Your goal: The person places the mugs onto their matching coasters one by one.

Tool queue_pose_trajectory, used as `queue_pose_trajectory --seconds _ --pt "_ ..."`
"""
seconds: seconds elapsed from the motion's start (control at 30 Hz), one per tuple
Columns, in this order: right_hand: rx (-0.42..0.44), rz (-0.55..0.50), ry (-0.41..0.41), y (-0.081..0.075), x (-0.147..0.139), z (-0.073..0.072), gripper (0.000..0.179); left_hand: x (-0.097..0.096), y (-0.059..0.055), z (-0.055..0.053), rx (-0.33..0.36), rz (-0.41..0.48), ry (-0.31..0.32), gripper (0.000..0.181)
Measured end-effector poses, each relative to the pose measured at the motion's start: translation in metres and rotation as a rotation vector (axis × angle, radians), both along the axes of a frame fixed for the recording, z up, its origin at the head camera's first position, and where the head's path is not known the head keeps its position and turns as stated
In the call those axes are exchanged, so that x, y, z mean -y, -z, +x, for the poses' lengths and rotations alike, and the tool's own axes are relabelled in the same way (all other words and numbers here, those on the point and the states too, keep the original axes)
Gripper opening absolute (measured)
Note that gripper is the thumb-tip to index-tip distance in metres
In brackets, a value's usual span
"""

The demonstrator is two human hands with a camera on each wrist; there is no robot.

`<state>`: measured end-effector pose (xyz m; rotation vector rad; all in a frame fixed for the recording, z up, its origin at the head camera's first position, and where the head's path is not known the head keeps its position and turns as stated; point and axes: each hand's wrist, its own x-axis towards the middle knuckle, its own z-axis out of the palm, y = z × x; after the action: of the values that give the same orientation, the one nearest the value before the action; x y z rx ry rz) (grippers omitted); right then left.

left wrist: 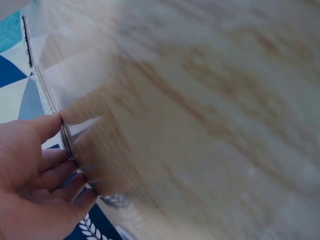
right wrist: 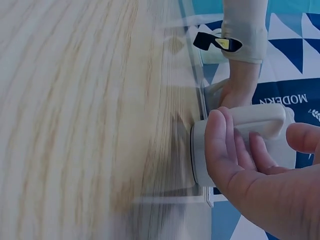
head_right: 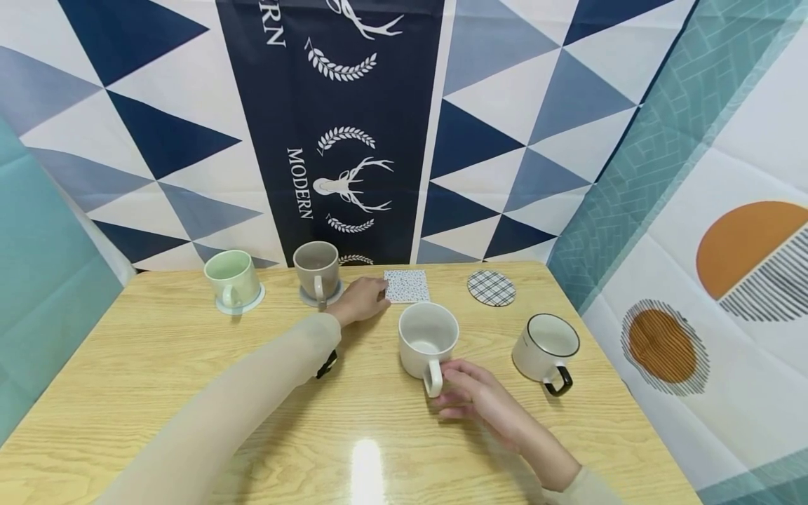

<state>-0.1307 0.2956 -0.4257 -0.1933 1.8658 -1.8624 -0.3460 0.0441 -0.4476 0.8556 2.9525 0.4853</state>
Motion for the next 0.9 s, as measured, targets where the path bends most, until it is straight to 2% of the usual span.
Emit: queue_pose_trajectory --seconds 0.2,0.47,0.9 --pt "0.025 0.006 -0.014 0.001 0.008 0.001 0.053 -0.001 0.003 0.0 -0.006 -0.021 -0.01 0.017" --pt "0.024 0.002 0.021 0.003 0.019 0.0 0.046 -0.001 0.002 -0.001 -0.008 -0.015 0.0 0.019" --pt "-0.045 0.01 0.006 0.004 0.022 0.003 0.044 0.0 -0.001 0.001 0.008 -0.012 -0.016 0.017"
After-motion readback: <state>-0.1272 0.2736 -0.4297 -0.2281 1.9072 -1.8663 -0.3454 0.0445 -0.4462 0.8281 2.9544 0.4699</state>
